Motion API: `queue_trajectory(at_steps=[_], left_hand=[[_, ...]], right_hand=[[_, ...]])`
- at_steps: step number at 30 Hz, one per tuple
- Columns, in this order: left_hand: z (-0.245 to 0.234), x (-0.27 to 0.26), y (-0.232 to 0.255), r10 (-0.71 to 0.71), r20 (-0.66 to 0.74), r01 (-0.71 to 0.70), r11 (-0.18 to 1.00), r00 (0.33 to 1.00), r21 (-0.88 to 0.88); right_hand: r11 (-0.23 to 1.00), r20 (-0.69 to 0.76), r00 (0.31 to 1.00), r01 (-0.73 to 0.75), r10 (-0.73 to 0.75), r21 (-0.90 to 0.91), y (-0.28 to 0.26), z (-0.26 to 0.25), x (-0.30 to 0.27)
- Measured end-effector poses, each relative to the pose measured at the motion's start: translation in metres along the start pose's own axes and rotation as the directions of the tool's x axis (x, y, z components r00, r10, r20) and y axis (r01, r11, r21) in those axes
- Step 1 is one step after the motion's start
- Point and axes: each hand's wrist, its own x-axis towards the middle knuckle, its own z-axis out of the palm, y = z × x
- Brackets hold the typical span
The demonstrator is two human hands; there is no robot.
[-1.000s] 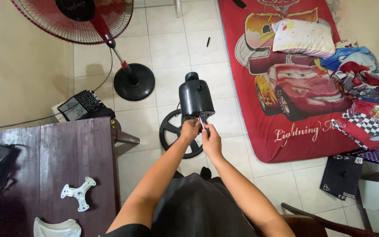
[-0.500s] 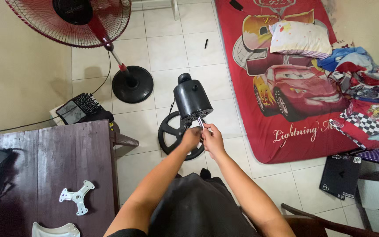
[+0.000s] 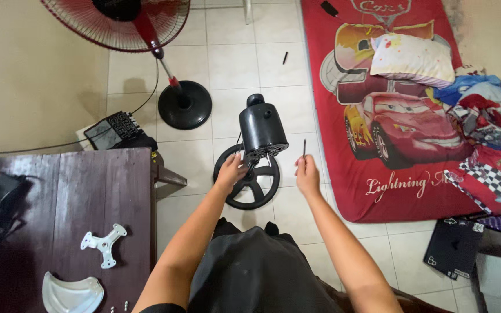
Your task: The person uses a screwdriver to remove and reinsert screws on the rear housing of a standing electric fan. They repeatedly loosen and tighten the same screws while holding the fan body steady.
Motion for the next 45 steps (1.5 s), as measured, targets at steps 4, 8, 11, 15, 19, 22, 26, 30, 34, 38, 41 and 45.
queue_trajectory(at_steps=[4,8,11,15,19,22,26,30,34,38,41,45], left_hand=[[0.017,-0.013,0.020,0.013,0.070,-0.010,0.998,0.997,-0.054],[0.027,-0.015,0.024,0.078,0.106,-0.065,0.991,0.991,-0.120],[0.029,-0.014,0.021,0.126,0.073,-0.119,0.989,0.989,-0.086],[0.033,-0.012,0.019,0.170,0.010,-0.169,0.982,0.985,-0.084],[0.037,-0.012,0.020,0.211,-0.022,-0.212,0.969,0.977,-0.131],[0.040,-0.012,0.020,0.246,-0.025,-0.247,0.953,0.969,-0.174],[0.041,-0.011,0.024,0.275,-0.030,-0.276,0.948,0.961,-0.157],[0.041,-0.008,0.026,0.215,-0.082,-0.224,0.967,0.973,-0.119],[0.038,-0.003,0.026,0.294,-0.109,-0.303,0.950,0.950,-0.079],[0.036,-0.001,0.026,0.337,-0.136,-0.344,0.939,0.932,-0.028],[0.038,-0.003,0.029,0.330,-0.161,-0.331,0.943,0.930,0.025],[0.039,-0.009,0.034,0.403,-0.150,-0.383,0.912,0.903,0.144]], right_hand=[[0.936,-0.021,0.964,0.252,-0.265,-0.247,-0.035,-0.007,0.026],[0.882,0.084,0.900,0.436,-0.428,-0.180,-0.050,-0.004,0.044],[0.875,0.140,0.882,0.466,-0.450,-0.128,-0.048,0.002,0.050],[0.985,0.160,0.982,0.123,-0.102,-0.123,-0.045,0.008,0.050],[0.979,0.149,0.984,0.126,-0.102,-0.160,-0.050,0.008,0.050],[0.981,0.163,0.980,0.140,-0.117,-0.134,-0.051,0.006,0.052],[0.963,0.170,0.963,0.232,-0.208,-0.136,-0.049,0.005,0.057],[0.956,0.173,0.957,0.260,-0.235,-0.139,-0.050,0.008,0.059],[0.964,0.175,0.976,0.167,-0.131,-0.208,-0.055,0.011,0.058],[0.954,0.176,0.973,0.191,-0.151,-0.234,-0.057,0.013,0.056],[0.950,0.169,0.973,0.196,-0.157,-0.243,-0.058,0.014,0.056],[0.956,0.163,0.976,0.180,-0.145,-0.231,-0.058,0.015,0.054]])
